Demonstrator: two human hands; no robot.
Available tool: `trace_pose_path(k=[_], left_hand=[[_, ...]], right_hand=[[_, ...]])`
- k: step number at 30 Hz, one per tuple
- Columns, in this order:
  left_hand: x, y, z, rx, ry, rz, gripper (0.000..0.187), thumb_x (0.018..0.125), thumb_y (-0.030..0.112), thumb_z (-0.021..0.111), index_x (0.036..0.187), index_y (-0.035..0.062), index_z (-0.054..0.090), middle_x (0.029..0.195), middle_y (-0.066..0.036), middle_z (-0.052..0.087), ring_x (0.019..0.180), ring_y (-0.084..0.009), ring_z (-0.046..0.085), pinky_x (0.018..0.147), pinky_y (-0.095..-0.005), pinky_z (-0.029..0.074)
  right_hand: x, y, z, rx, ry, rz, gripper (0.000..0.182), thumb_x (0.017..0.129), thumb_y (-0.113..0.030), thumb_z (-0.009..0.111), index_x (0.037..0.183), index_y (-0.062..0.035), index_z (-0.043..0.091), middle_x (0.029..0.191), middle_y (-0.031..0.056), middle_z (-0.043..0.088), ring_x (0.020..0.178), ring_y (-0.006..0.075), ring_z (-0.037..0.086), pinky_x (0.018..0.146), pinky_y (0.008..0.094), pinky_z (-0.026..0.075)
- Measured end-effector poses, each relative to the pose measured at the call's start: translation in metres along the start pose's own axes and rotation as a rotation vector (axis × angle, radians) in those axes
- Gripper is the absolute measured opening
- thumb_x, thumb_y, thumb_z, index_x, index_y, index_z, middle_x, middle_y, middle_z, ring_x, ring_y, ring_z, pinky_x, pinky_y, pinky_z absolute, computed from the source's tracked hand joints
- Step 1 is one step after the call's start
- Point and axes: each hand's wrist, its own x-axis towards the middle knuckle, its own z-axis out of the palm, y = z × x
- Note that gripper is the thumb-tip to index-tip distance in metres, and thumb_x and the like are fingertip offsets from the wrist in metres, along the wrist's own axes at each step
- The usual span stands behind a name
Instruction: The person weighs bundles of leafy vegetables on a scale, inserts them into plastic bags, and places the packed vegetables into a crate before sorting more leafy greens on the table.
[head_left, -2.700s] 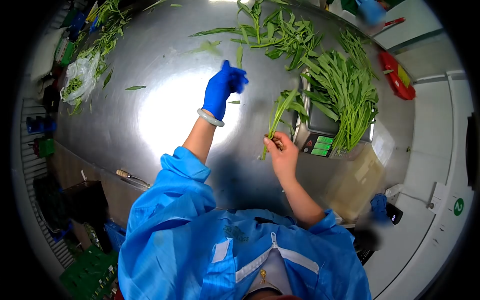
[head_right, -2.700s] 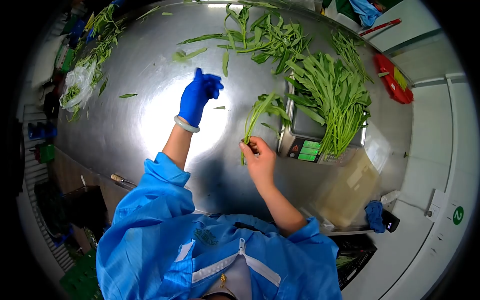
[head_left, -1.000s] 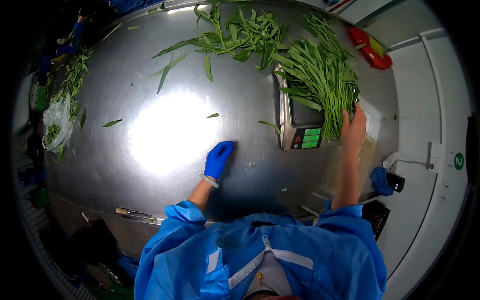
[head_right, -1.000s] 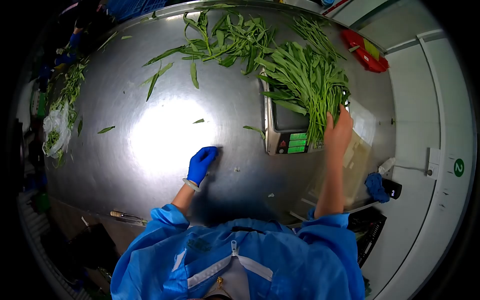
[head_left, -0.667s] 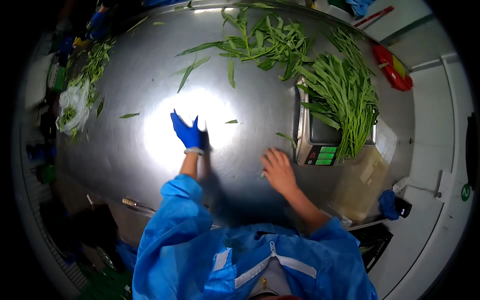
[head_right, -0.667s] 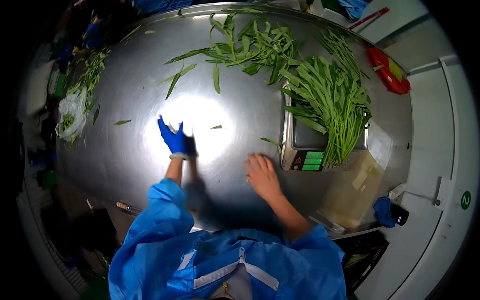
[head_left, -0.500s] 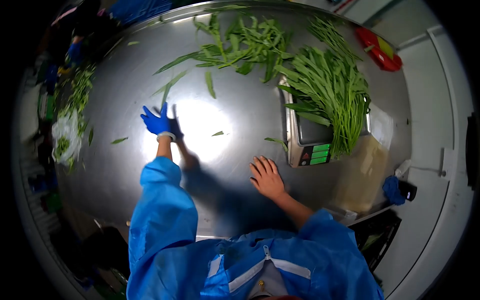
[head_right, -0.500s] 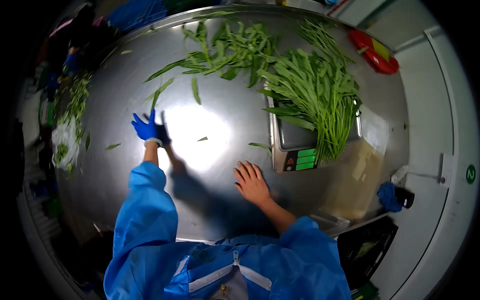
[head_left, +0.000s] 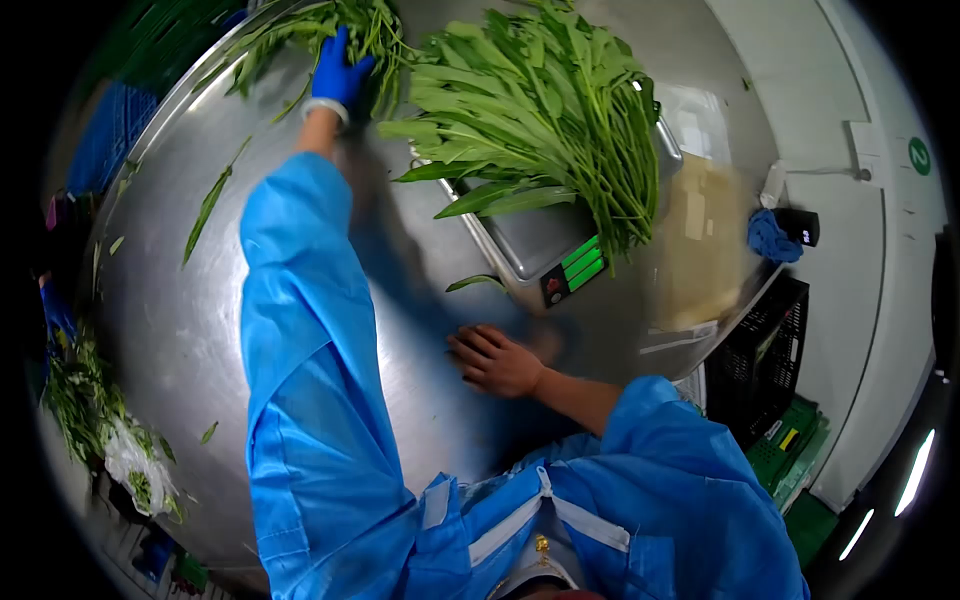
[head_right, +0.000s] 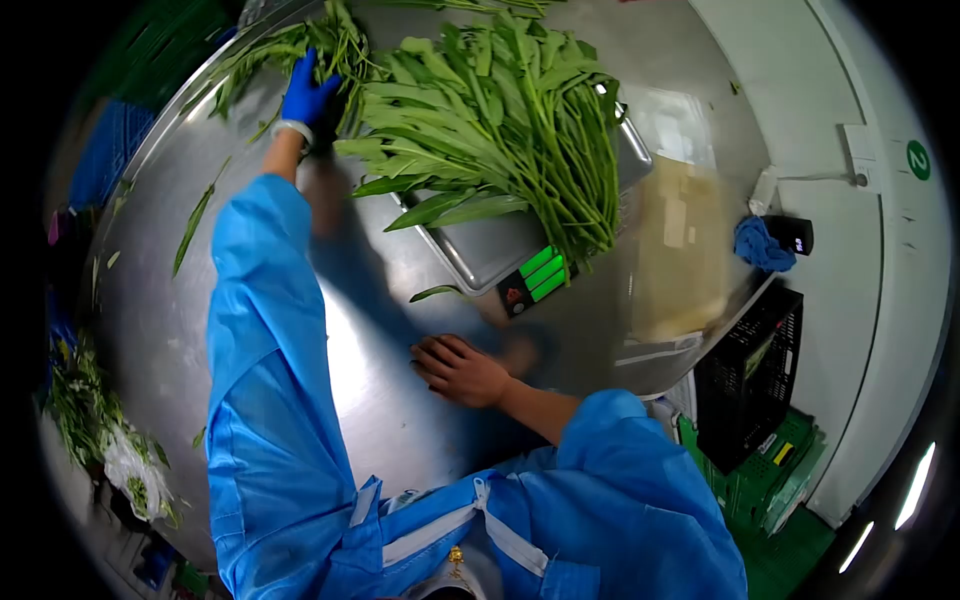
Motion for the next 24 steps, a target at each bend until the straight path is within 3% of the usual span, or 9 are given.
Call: trace_pose_path(k=[1, 3, 6, 9, 10, 13, 17, 18, 24], left_hand=[[0.018, 0.023, 0.001, -0.238, 0.129, 0.052, 0.063, 0.082, 0.032, 0.069, 0.138, 0.0118, 0.047, 0.131, -0.026, 0.051, 0.118, -0.0367, 0.053, 0.095, -0.0369, 0.046], [0.037, 0.069, -0.044, -0.164, 0.001, -0.119, 0.08, 0.079, 0.036, 0.075, 0.144, 0.0075, 0.038, 0.142, -0.022, 0.044, 0.132, -0.0319, 0.042, 0.105, -0.0368, 0.037], [0.015, 0.058, -0.074, -0.124, 0.064, -0.305, 0.054, 0.083, 0.028, 0.069, 0.131, 0.009, 0.054, 0.122, -0.017, 0.061, 0.11, -0.0288, 0.059, 0.091, -0.0347, 0.047], [-0.065, 0.057, -0.11, 0.015, 0.224, -0.32, 0.038, 0.085, 0.025, 0.067, 0.119, 0.0074, 0.064, 0.102, -0.009, 0.07, 0.089, -0.0247, 0.066, 0.082, -0.0358, 0.051], [-0.106, 0.061, -0.121, -0.05, 0.263, -0.34, 0.038, 0.085, 0.024, 0.066, 0.12, 0.0072, 0.063, 0.107, -0.01, 0.068, 0.096, -0.0255, 0.064, 0.084, -0.0357, 0.049], [-0.231, 0.064, -0.136, 0.371, 0.261, -0.152, 0.033, 0.087, 0.02, 0.065, 0.117, 0.0072, 0.064, 0.118, -0.014, 0.063, 0.105, -0.0254, 0.057, 0.09, -0.037, 0.045], [-0.277, 0.163, -0.138, -0.107, 0.362, -0.395, 0.026, 0.087, 0.008, 0.062, 0.113, 0.0074, 0.067, 0.11, -0.009, 0.062, 0.095, -0.0183, 0.06, 0.077, -0.0282, 0.048], [-0.262, 0.185, -0.138, -0.098, 0.409, -0.29, 0.024, 0.085, 0.001, 0.066, 0.107, 0.0085, 0.07, 0.103, -0.004, 0.062, 0.086, -0.0119, 0.058, 0.068, -0.0227, 0.045], [-0.154, 0.292, -0.114, -0.006, 0.155, 0.248, 0.026, 0.075, 0.009, 0.074, 0.101, 0.0124, 0.072, 0.097, -0.009, 0.062, 0.082, -0.0282, 0.06, 0.072, -0.0361, 0.048]], right_hand=[[0.0, 0.001, 0.0, -0.009, -0.004, -0.012, 0.046, 0.089, -0.032, 0.054, 0.128, -0.0074, 0.052, 0.139, 0.0118, 0.045, 0.129, 0.0288, 0.041, 0.11, 0.045, 0.029], [0.001, 0.002, 0.001, -0.01, 0.035, -0.002, 0.046, 0.088, -0.031, 0.055, 0.128, -0.0068, 0.052, 0.138, 0.0119, 0.046, 0.128, 0.0292, 0.041, 0.11, 0.0451, 0.029], [0.001, -0.002, 0.0, 0.038, 0.059, 0.003, 0.045, 0.088, -0.03, 0.055, 0.126, -0.0065, 0.054, 0.137, 0.0117, 0.047, 0.128, 0.0289, 0.041, 0.109, 0.0452, 0.029], [-0.001, -0.002, -0.001, 0.017, 0.05, -0.006, 0.044, 0.087, -0.029, 0.055, 0.125, -0.0067, 0.055, 0.137, 0.0115, 0.048, 0.129, 0.0285, 0.041, 0.109, 0.0448, 0.029], [-0.002, -0.003, -0.002, 0.014, 0.046, -0.009, 0.044, 0.087, -0.03, 0.055, 0.125, -0.0068, 0.055, 0.137, 0.0114, 0.048, 0.129, 0.0284, 0.04, 0.109, 0.0447, 0.029], [0.0, -0.004, -0.003, -0.027, 0.057, -0.007, 0.045, 0.087, -0.032, 0.055, 0.126, -0.0078, 0.055, 0.136, 0.0109, 0.048, 0.13, 0.0284, 0.04, 0.109, 0.044, 0.029], [-0.004, -0.009, -0.008, -0.057, 0.07, -0.001, 0.046, 0.088, -0.034, 0.055, 0.126, -0.0081, 0.055, 0.136, 0.0104, 0.048, 0.13, 0.0283, 0.039, 0.109, 0.0438, 0.029], [-0.004, -0.01, -0.007, -0.058, 0.073, -0.001, 0.046, 0.088, -0.034, 0.055, 0.125, -0.0081, 0.055, 0.137, 0.0104, 0.048, 0.13, 0.0282, 0.039, 0.109, 0.0438, 0.028], [-0.003, -0.012, -0.012, 0.061, 0.132, 0.015, 0.042, 0.082, -0.023, 0.062, 0.121, -0.0073, 0.056, 0.132, 0.0109, 0.049, 0.127, 0.0283, 0.041, 0.108, 0.044, 0.03]])
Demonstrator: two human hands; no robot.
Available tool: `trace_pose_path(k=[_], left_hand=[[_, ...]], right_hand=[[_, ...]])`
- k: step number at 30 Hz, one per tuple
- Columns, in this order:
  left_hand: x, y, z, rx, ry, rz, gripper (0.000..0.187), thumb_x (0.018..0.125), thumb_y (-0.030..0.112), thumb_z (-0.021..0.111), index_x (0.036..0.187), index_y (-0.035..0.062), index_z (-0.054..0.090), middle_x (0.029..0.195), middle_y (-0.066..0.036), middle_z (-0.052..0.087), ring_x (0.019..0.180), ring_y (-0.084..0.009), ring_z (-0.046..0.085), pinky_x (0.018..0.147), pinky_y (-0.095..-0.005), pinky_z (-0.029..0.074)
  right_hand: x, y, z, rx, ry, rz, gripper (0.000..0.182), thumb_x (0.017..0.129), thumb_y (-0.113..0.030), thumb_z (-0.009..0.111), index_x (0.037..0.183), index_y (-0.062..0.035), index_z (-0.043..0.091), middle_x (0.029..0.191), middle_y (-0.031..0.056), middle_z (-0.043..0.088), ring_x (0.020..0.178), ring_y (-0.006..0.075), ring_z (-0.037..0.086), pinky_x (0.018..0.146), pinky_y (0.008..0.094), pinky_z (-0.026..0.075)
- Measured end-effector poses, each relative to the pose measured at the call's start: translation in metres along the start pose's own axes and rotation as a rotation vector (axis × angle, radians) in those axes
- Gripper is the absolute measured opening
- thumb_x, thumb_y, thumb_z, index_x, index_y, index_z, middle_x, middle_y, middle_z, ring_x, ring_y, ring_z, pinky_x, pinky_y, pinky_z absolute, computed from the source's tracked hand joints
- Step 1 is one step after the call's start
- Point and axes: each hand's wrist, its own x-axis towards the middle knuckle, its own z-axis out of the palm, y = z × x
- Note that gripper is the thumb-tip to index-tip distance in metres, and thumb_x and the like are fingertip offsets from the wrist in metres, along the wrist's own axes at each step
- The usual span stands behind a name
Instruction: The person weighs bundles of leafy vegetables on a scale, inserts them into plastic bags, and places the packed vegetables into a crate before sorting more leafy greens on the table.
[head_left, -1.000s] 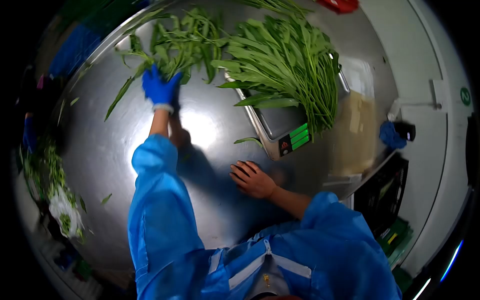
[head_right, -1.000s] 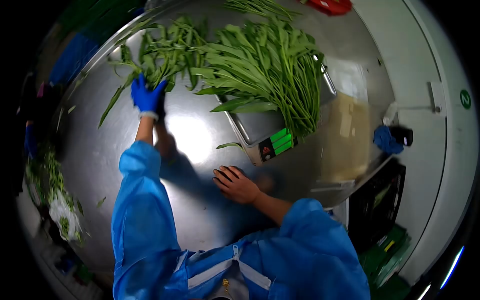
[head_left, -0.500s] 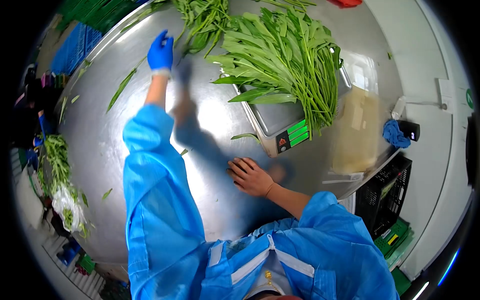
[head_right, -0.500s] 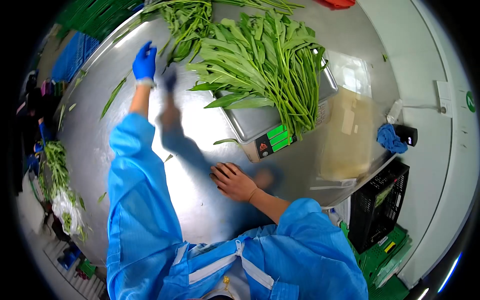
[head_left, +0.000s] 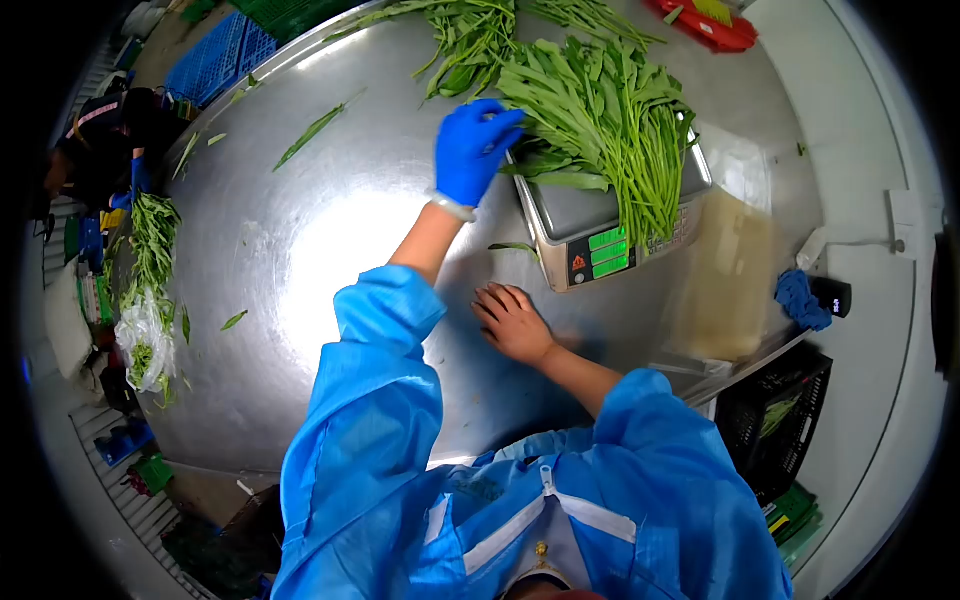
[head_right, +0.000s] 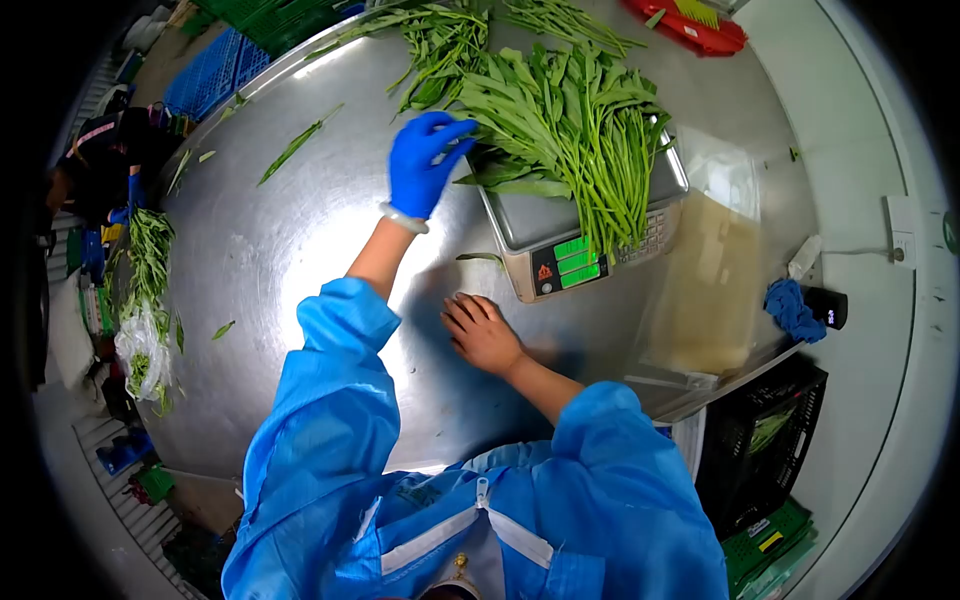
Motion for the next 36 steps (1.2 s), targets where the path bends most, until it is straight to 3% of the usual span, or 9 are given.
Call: trace_pose_path(k=[3, 9, 20, 23, 27, 29, 32, 35, 36], left_hand=[[0.014, -0.005, 0.033, 0.179, -0.121, 0.176, 0.021, 0.076, 0.016, 0.071, 0.096, 0.0181, 0.07, 0.096, -0.005, 0.061, 0.079, -0.027, 0.057, 0.068, -0.0383, 0.046], [0.007, 0.015, 0.028, 0.375, -0.139, 0.22, 0.019, 0.076, 0.014, 0.067, 0.094, 0.0143, 0.063, 0.101, -0.004, 0.059, 0.082, -0.024, 0.056, 0.07, -0.0368, 0.044], [-0.019, 0.034, 0.025, 0.43, -0.216, 0.139, 0.027, 0.076, 0.012, 0.061, 0.104, 0.013, 0.061, 0.094, -0.003, 0.06, 0.083, -0.0212, 0.054, 0.071, -0.0352, 0.044], [-0.012, 0.04, 0.023, 0.272, -0.162, 0.012, 0.021, 0.075, 0.011, 0.063, 0.095, 0.011, 0.063, 0.089, -0.004, 0.06, 0.077, -0.0235, 0.055, 0.069, -0.0363, 0.044], [0.004, 0.005, 0.015, -0.126, 0.354, -0.364, 0.003, 0.08, 0.007, 0.066, 0.083, 0.0051, 0.066, 0.073, -0.006, 0.058, 0.067, -0.0203, 0.055, 0.062, -0.0309, 0.043], [0.03, -0.028, -0.006, -0.08, 0.483, -0.356, 0.009, 0.083, 0.009, 0.07, 0.089, 0.0032, 0.068, 0.08, -0.005, 0.061, 0.07, -0.0134, 0.058, 0.064, -0.0249, 0.045], [0.076, -0.053, -0.043, 0.163, 0.422, -0.203, 0.069, 0.082, 0.034, 0.073, 0.139, 0.0088, 0.043, 0.138, -0.018, 0.046, 0.125, -0.0344, 0.046, 0.102, -0.0414, 0.038], [0.084, -0.067, -0.065, 0.262, 0.242, -0.232, 0.089, 0.078, 0.035, 0.072, 0.144, -0.0025, 0.026, 0.144, -0.028, 0.033, 0.127, -0.0442, 0.039, 0.105, -0.0445, 0.035], [0.074, -0.073, -0.062, 0.203, 0.263, -0.173, 0.067, 0.084, 0.033, 0.071, 0.138, 0.0061, 0.043, 0.138, -0.019, 0.046, 0.128, -0.0345, 0.044, 0.104, -0.0413, 0.037]], right_hand=[[0.009, 0.004, -0.009, 0.223, -0.057, 0.028, 0.035, 0.08, -0.015, 0.062, 0.114, -0.0067, 0.059, 0.119, 0.0116, 0.058, 0.115, 0.0298, 0.051, 0.1, 0.0416, 0.041], [0.058, 0.045, -0.158, -0.111, 0.628, 0.08, 0.025, 0.077, -0.006, 0.063, 0.102, -0.0021, 0.062, 0.099, 0.0097, 0.062, 0.091, 0.0292, 0.057, 0.081, 0.0397, 0.048], [0.11, 0.122, -0.184, -0.527, 0.504, 0.081, 0.013, 0.076, -0.01, 0.065, 0.089, -0.0095, 0.065, 0.091, 0.0015, 0.059, 0.088, 0.0221, 0.054, 0.076, 0.0359, 0.043], [0.113, 0.119, -0.186, -0.511, 0.524, 0.064, 0.012, 0.076, -0.01, 0.063, 0.088, -0.0093, 0.065, 0.089, 0.0008, 0.059, 0.088, 0.0218, 0.054, 0.076, 0.0358, 0.042], [0.108, 0.126, -0.187, -0.506, 0.518, 0.129, 0.015, 0.074, -0.01, 0.067, 0.088, -0.0088, 0.065, 0.091, 0.0007, 0.06, 0.087, 0.0221, 0.054, 0.077, 0.0368, 0.041], [0.103, 0.134, -0.187, -0.441, 0.529, 0.135, 0.021, 0.073, -0.011, 0.07, 0.094, -0.0084, 0.065, 0.095, 0.0016, 0.061, 0.088, 0.0234, 0.054, 0.078, 0.0378, 0.041], [0.105, 0.112, -0.195, -0.4, 0.453, 0.201, 0.035, 0.073, -0.013, 0.073, 0.106, -0.008, 0.064, 0.102, 0.0051, 0.062, 0.093, 0.0269, 0.055, 0.083, 0.0392, 0.042], [0.086, 0.088, -0.197, -0.375, 0.491, 0.128, 0.044, 0.077, -0.013, 0.072, 0.118, -0.0071, 0.059, 0.111, 0.009, 0.061, 0.104, 0.029, 0.054, 0.09, 0.0402, 0.041], [0.071, 0.083, -0.199, -0.359, 0.508, 0.138, 0.043, 0.078, -0.012, 0.071, 0.118, -0.0066, 0.059, 0.114, 0.0101, 0.06, 0.108, 0.0291, 0.053, 0.092, 0.0405, 0.04]])
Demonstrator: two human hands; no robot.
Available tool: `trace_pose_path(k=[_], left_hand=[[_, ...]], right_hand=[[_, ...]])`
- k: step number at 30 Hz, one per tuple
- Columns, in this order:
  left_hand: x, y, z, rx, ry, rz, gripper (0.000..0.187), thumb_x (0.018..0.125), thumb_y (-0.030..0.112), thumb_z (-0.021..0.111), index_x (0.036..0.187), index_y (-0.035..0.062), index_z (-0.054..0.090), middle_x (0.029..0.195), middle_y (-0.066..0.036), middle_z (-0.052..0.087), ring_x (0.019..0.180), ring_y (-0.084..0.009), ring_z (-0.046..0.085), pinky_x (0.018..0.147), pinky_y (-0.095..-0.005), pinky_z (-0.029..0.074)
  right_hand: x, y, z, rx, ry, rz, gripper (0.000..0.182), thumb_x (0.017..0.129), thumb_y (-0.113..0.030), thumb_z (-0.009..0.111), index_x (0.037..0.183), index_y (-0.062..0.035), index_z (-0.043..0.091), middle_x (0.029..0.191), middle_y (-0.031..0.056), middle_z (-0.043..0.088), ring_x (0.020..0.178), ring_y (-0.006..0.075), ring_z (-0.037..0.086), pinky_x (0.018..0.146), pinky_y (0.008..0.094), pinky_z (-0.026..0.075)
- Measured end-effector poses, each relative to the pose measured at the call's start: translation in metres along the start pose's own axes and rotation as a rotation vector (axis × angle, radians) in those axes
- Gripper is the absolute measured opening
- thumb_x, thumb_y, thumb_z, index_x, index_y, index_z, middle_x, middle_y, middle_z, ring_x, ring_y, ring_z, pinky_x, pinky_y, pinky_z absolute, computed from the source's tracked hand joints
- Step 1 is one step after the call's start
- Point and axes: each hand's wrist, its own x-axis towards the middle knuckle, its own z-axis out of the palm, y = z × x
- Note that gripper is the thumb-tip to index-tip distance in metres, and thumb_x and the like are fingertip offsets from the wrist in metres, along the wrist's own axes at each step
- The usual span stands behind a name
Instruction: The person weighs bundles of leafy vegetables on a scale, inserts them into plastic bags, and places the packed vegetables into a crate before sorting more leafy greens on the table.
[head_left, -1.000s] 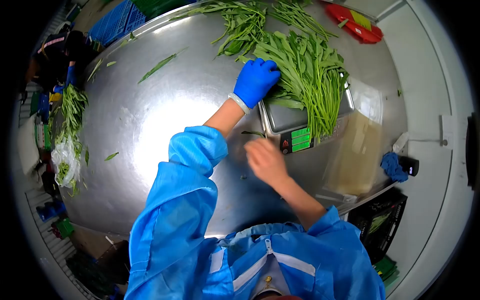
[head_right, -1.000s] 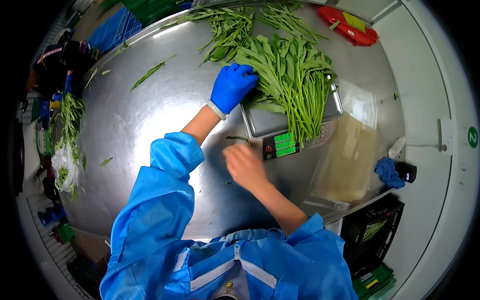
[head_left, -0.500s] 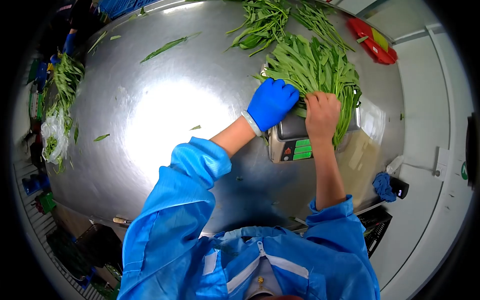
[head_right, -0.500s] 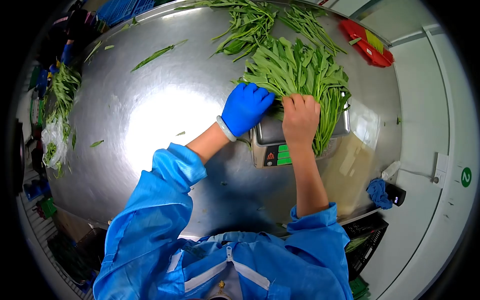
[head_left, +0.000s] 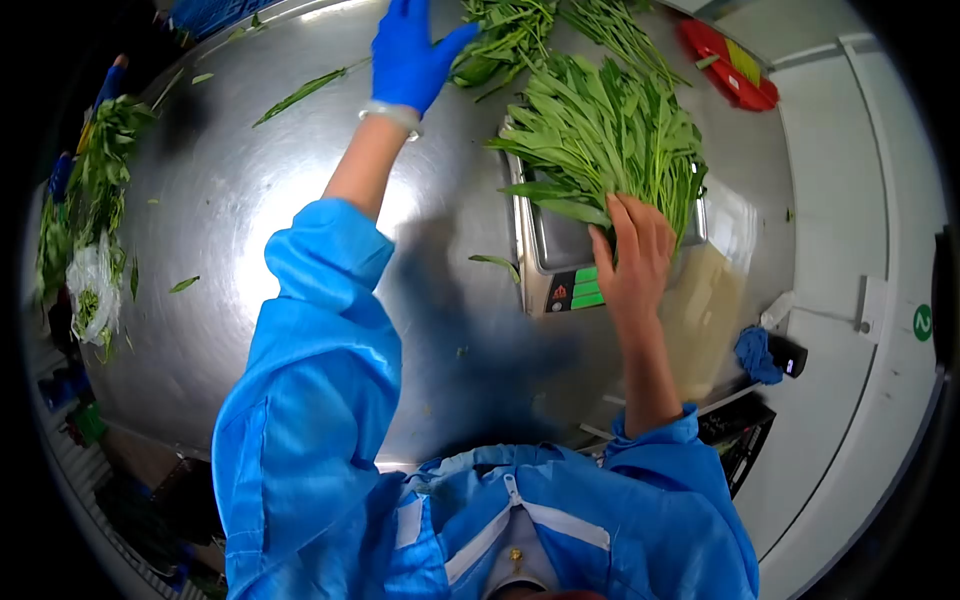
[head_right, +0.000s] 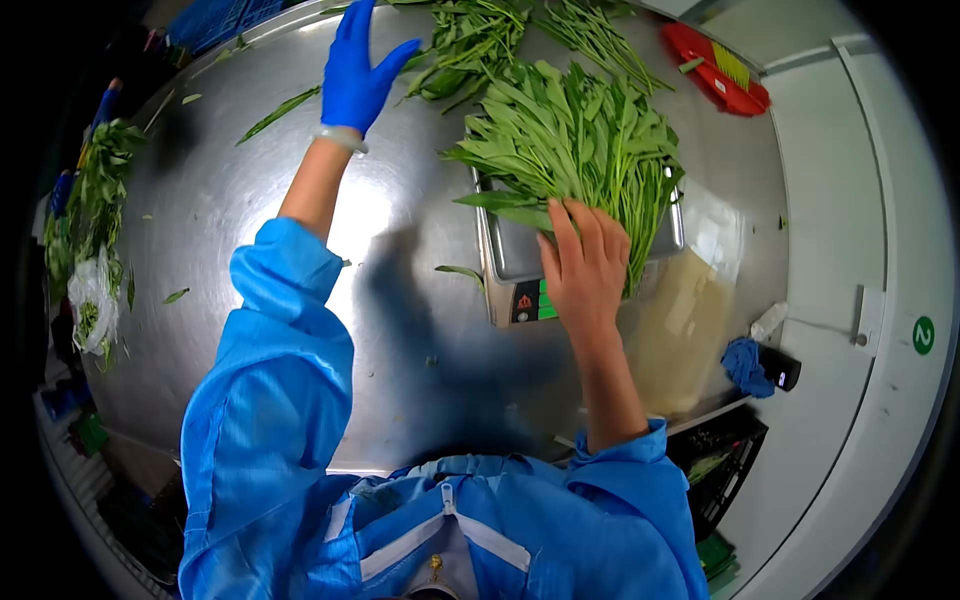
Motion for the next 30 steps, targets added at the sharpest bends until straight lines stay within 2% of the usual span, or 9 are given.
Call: trace_pose_path(k=[5, 8, 11, 14, 18, 20, 22, 25, 30], left_hand=[[-0.154, -0.032, -0.02, 0.083, -0.088, -0.251, 0.063, 0.087, 0.027, 0.067, 0.138, 0.0014, 0.042, 0.14, -0.021, 0.045, 0.131, -0.0363, 0.041, 0.107, -0.0422, 0.034], [-0.275, -0.017, -0.036, 0.144, -0.209, -0.426, 0.074, 0.081, 0.032, 0.071, 0.139, -0.0012, 0.039, 0.139, -0.031, 0.04, 0.129, -0.0454, 0.038, 0.106, -0.0478, 0.034], [-0.33, 0.047, -0.048, 0.203, -0.542, -0.245, 0.075, 0.081, 0.039, 0.07, 0.143, 0.0103, 0.039, 0.147, -0.022, 0.034, 0.136, -0.0409, 0.03, 0.111, -0.0523, 0.021], [-0.343, 0.088, -0.045, 0.166, -0.613, -0.257, 0.072, 0.085, 0.041, 0.065, 0.146, 0.0162, 0.037, 0.152, -0.016, 0.029, 0.139, -0.0391, 0.025, 0.112, -0.0518, 0.019], [-0.325, 0.08, -0.026, 0.188, -0.484, -0.183, 0.068, 0.078, 0.024, 0.071, 0.14, 0.0142, 0.044, 0.141, -0.017, 0.043, 0.119, -0.0396, 0.046, 0.099, -0.0471, 0.038], [-0.315, 0.073, -0.016, 0.197, -0.56, -0.163, 0.055, 0.079, 0.023, 0.069, 0.13, 0.0133, 0.053, 0.128, -0.016, 0.052, 0.11, -0.0369, 0.051, 0.091, -0.0458, 0.044], [-0.308, 0.072, -0.007, 0.185, -0.608, -0.159, 0.029, 0.083, 0.023, 0.063, 0.109, 0.0104, 0.063, 0.108, -0.015, 0.061, 0.096, -0.0346, 0.057, 0.082, -0.0449, 0.047], [-0.311, 0.053, 0.001, 0.211, -0.78, -0.205, 0.019, 0.087, 0.022, 0.056, 0.099, 0.009, 0.064, 0.096, -0.015, 0.062, 0.089, -0.0348, 0.059, 0.077, -0.045, 0.047], [-0.345, 0.066, -0.042, 0.183, -0.512, -0.334, 0.013, 0.088, 0.015, 0.056, 0.09, 0.0055, 0.064, 0.088, -0.016, 0.062, 0.083, -0.0338, 0.059, 0.073, -0.0417, 0.047]], right_hand=[[-0.088, 0.056, -0.041, 0.009, 0.203, 0.289, 0.044, 0.083, -0.008, 0.067, 0.124, -0.0033, 0.054, 0.126, 0.0163, 0.054, 0.117, 0.0325, 0.048, 0.1, 0.0426, 0.037], [-0.169, 0.1, -0.056, -0.097, 0.065, 0.602, 0.046, 0.084, -0.013, 0.067, 0.126, -0.0013, 0.052, 0.128, 0.0198, 0.051, 0.119, 0.0368, 0.047, 0.099, 0.0449, 0.038], [-0.259, 0.129, -0.044, -0.192, -0.212, 0.576, 0.055, 0.084, -0.023, 0.069, 0.13, -0.0009, 0.048, 0.13, 0.0209, 0.05, 0.122, 0.0388, 0.045, 0.1, 0.0472, 0.038], [-0.27, 0.099, -0.04, -0.279, -0.411, 0.682, 0.064, 0.081, -0.032, 0.071, 0.131, -0.0019, 0.045, 0.132, 0.0205, 0.047, 0.123, 0.038, 0.044, 0.098, 0.0484, 0.04], [-0.261, 0.074, -0.051, -0.36, -0.57, 0.749, 0.066, 0.079, -0.033, 0.073, 0.131, -0.0032, 0.045, 0.132, 0.0199, 0.046, 0.119, 0.0375, 0.047, 0.096, 0.0469, 0.044], [-0.273, 0.079, -0.048, -0.405, -0.589, 0.743, 0.064, 0.078, -0.032, 0.073, 0.128, -0.0032, 0.046, 0.131, 0.0188, 0.046, 0.117, 0.0363, 0.048, 0.092, 0.0453, 0.047], [-0.286, 0.088, -0.043, -0.367, -0.561, 0.741, 0.058, 0.079, -0.027, 0.07, 0.127, -0.0029, 0.047, 0.129, 0.018, 0.048, 0.114, 0.0361, 0.051, 0.087, 0.0448, 0.049], [-0.295, 0.096, -0.045, -0.288, -0.482, 0.707, 0.047, 0.083, -0.02, 0.061, 0.124, -0.0012, 0.05, 0.118, 0.0208, 0.055, 0.104, 0.038, 0.056, 0.084, 0.0447, 0.05], [-0.275, 0.111, -0.077, -0.197, -0.372, 0.59, 0.036, 0.087, -0.018, 0.053, 0.12, -0.0035, 0.051, 0.105, 0.0201, 0.063, 0.088, 0.037, 0.062, 0.072, 0.0471, 0.052]])
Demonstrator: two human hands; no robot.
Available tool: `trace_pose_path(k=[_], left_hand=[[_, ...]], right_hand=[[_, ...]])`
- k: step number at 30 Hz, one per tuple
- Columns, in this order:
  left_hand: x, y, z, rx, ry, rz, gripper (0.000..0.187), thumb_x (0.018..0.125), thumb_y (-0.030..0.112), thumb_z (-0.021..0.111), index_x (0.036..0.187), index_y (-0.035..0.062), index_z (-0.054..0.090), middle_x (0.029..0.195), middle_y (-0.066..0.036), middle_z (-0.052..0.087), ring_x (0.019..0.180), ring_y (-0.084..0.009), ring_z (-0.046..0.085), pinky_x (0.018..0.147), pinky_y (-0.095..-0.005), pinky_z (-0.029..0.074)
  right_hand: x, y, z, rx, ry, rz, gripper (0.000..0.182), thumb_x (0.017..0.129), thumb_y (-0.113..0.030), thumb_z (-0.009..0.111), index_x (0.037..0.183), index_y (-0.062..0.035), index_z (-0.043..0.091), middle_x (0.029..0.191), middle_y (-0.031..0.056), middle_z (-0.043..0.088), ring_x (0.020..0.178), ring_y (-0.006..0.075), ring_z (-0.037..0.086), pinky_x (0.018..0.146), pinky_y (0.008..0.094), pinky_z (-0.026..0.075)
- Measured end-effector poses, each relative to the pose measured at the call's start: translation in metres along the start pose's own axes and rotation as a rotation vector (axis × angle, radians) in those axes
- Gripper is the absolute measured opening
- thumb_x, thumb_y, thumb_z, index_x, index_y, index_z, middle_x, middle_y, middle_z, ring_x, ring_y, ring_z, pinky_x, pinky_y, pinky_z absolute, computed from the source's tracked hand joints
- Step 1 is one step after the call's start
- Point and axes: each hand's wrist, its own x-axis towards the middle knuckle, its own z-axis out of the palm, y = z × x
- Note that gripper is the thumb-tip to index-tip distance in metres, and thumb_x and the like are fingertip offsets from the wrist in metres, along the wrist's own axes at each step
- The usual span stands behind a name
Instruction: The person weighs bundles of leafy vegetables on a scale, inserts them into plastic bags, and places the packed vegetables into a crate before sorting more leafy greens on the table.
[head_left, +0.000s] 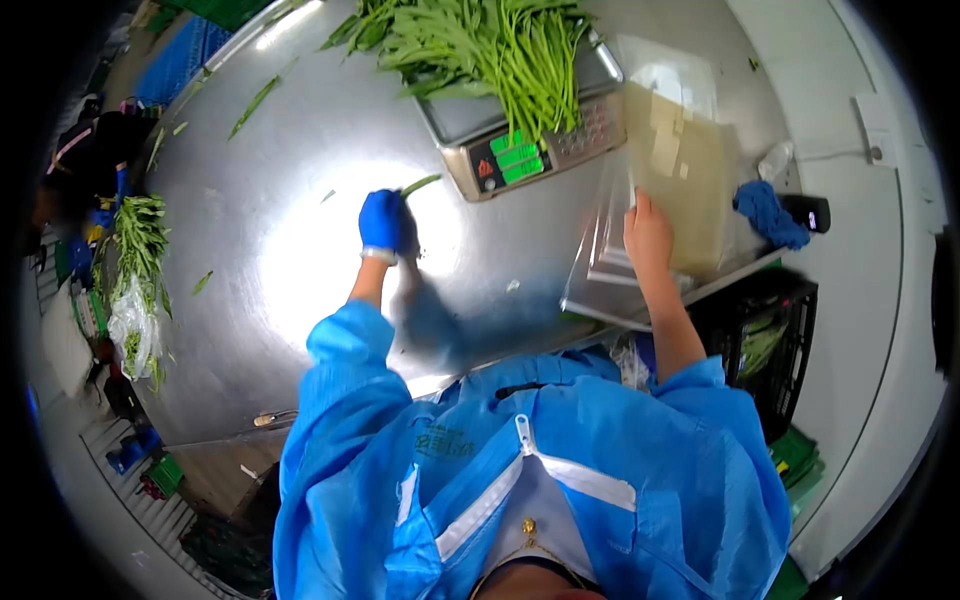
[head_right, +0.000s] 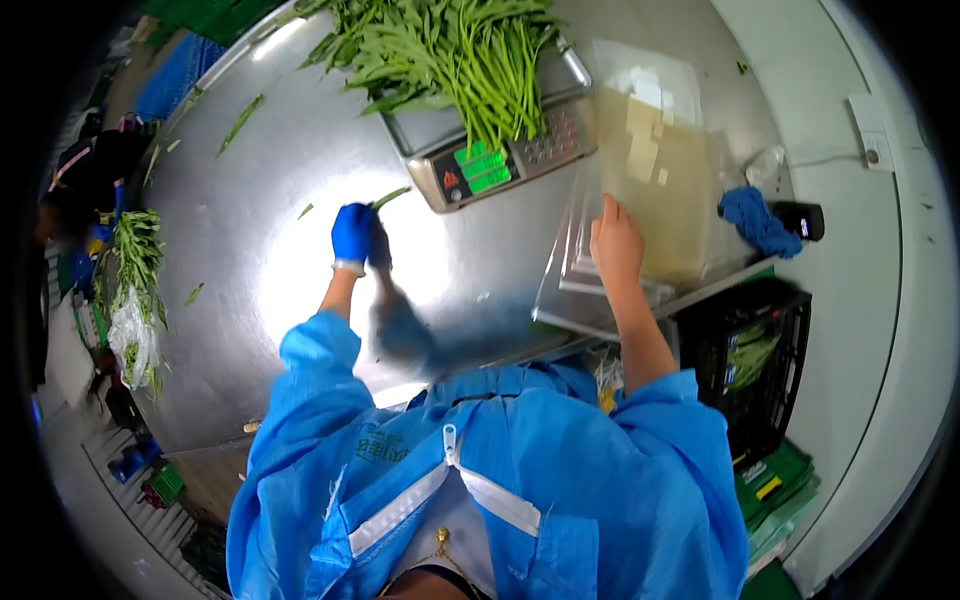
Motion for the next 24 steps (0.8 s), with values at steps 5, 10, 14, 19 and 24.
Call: trace_pose_path(k=[5, 10, 14, 19, 24], left_hand=[[-0.071, -0.051, -0.008, -0.323, 0.347, -0.585, 0.011, 0.085, 0.01, 0.061, 0.084, -0.0009, 0.063, 0.082, -0.008, 0.063, 0.076, -0.0166, 0.058, 0.072, -0.0308, 0.048], [0.011, -0.071, -0.026, -0.449, 0.316, -0.525, 0.009, 0.088, 0.012, 0.063, 0.086, 0.0029, 0.063, 0.075, -0.002, 0.062, 0.069, -0.0111, 0.053, 0.065, -0.0272, 0.045], [0.168, 0.032, -0.09, -0.501, 0.363, -0.164, 0.038, 0.09, 0.009, 0.061, 0.126, 0.0041, 0.052, 0.117, -0.011, 0.058, 0.097, -0.016, 0.059, 0.084, -0.0291, 0.048], [0.242, 0.088, -0.081, -0.57, 0.402, -0.147, 0.065, 0.088, 0.007, 0.063, 0.146, 0.0114, 0.034, 0.145, -0.013, 0.042, 0.113, -0.0214, 0.056, 0.092, -0.0318, 0.046], [0.141, 0.02, 0.01, -0.241, 0.397, -0.341, 0.051, 0.088, 0.006, 0.061, 0.136, 0.0049, 0.046, 0.136, -0.011, 0.05, 0.114, -0.0244, 0.054, 0.096, -0.0336, 0.043]], right_hand=[[0.007, 0.016, -0.036, 0.164, -0.23, -0.157, 0.043, 0.088, -0.029, 0.058, 0.123, -0.005, 0.05, 0.109, 0.017, 0.063, 0.094, 0.0367, 0.062, 0.077, 0.0458, 0.052], [0.011, 0.036, -0.045, 0.19, -0.268, -0.489, 0.035, 0.086, -0.026, 0.062, 0.114, -0.0054, 0.057, 0.111, 0.0123, 0.063, 0.099, 0.0299, 0.061, 0.082, 0.0398, 0.051], [0.042, 0.047, -0.05, 0.216, -0.292, -0.522, 0.028, 0.085, -0.021, 0.062, 0.108, -0.0054, 0.06, 0.108, 0.0096, 0.064, 0.097, 0.0268, 0.061, 0.083, 0.038, 0.05], [0.092, 0.06, -0.049, 0.213, -0.291, -0.575, 0.022, 0.085, -0.019, 0.062, 0.103, -0.0062, 0.062, 0.105, 0.0086, 0.065, 0.096, 0.026, 0.062, 0.082, 0.0369, 0.051], [0.172, 0.075, -0.042, 0.522, -0.065, -0.402, 0.017, 0.085, -0.012, 0.063, 0.1, -0.0042, 0.065, 0.097, 0.0111, 0.067, 0.088, 0.027, 0.064, 0.075, 0.036, 0.051]])
